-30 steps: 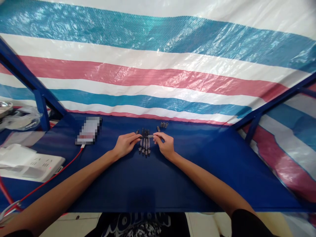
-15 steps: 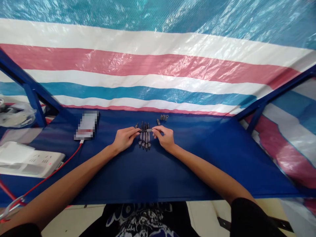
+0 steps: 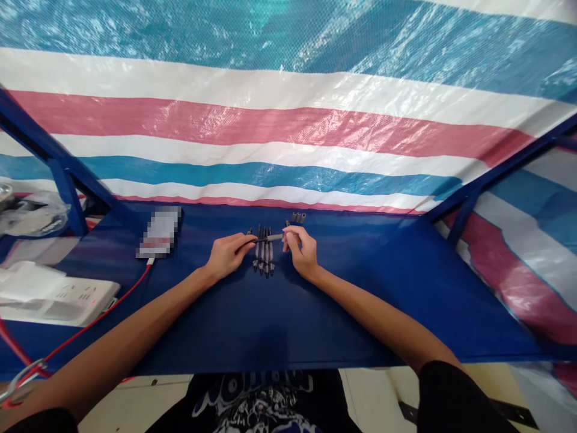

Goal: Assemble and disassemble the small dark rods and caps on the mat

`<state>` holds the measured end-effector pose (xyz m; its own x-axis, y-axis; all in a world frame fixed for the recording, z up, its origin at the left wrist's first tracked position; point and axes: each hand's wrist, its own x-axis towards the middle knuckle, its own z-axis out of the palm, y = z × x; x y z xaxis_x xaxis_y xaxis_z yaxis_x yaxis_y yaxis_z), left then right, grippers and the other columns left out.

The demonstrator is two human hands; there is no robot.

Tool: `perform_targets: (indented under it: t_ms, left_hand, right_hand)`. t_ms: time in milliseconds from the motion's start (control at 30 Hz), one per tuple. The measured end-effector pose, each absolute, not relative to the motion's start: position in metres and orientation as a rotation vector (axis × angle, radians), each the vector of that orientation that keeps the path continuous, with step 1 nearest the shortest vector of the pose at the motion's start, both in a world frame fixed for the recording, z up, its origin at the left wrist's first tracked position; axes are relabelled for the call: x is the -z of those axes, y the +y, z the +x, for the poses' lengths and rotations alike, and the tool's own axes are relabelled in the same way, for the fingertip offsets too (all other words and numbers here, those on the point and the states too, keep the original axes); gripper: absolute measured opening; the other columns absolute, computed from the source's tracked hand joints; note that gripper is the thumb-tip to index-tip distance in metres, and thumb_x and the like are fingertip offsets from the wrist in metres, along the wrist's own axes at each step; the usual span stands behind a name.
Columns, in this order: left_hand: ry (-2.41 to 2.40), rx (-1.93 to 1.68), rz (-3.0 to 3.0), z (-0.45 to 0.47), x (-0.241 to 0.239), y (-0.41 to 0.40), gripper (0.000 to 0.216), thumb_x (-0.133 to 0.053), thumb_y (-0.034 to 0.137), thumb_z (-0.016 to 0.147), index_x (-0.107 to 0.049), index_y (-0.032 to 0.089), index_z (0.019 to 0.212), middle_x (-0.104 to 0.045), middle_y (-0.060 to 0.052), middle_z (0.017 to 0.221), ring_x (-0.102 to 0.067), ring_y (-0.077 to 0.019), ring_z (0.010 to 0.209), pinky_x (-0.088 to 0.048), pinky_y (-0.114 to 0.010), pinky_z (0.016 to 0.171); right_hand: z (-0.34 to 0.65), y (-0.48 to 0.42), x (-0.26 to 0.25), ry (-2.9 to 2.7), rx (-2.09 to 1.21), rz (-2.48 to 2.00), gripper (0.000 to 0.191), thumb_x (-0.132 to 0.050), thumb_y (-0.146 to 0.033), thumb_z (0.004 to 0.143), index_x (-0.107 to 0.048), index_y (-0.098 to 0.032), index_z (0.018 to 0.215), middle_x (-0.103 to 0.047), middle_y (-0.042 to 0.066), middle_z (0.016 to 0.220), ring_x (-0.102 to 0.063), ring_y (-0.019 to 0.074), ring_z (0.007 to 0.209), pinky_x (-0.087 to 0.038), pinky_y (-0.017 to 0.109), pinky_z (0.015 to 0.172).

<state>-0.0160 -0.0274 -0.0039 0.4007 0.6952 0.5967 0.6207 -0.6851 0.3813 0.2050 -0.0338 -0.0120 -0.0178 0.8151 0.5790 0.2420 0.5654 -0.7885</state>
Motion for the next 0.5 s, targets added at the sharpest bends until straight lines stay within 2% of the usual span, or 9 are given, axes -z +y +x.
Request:
perform_targets:
  t_ms: [167, 333, 500]
  left_hand:
    - [1.184, -1.188, 2.530, -0.0159, 0.0041, -0.0273, 0.033, -0.044, 0.039, 0.096, -0.069, 0.018, 0.100, -0.068, -0.003, 0.077, -0.062, -0.0112, 0.068, -0.045, -0.021, 0.063]
    - [1.172, -1.175, 2.555, -0.0162, 0.0040, -0.0276, 0.033, -0.044, 0.038, 0.096, -0.069, 0.018, 0.100, -0.068, -0.002, 0.076, -0.062, -0.0110, 0.068, -0.045, -0.020, 0.063]
    - [1.155, -1.191, 2.536, -0.0171, 0.0045, -0.0273, 0.030, -0.046, 0.036, 0.096, -0.069, 0.018, 0.099, -0.066, -0.002, 0.074, -0.060, -0.0100, 0.065, -0.044, -0.020, 0.061]
  right_hand:
    - [0.2048, -0.0332, 0.0137, -1.490, -0.551, -0.968, 0.020, -0.049, -0.038, 0.093, -0.055, -0.020, 0.088, -0.051, -0.005, 0.057, -0.049, 0.0086, 0.045, -0.044, 0.022, 0.049]
    - [0.2043, -0.0335, 0.0133, -1.594, -0.488, -0.943, 0.020, -0.049, -0.037, 0.092, -0.060, -0.020, 0.089, -0.060, 0.001, 0.069, -0.056, 0.0115, 0.055, -0.048, 0.025, 0.055]
    - [0.2042, -0.0342, 0.0111, -1.618, -0.569, -0.922, 0.021, -0.049, -0.037, 0.092, -0.059, -0.020, 0.086, -0.057, -0.001, 0.065, -0.054, 0.0103, 0.049, -0.048, 0.026, 0.054]
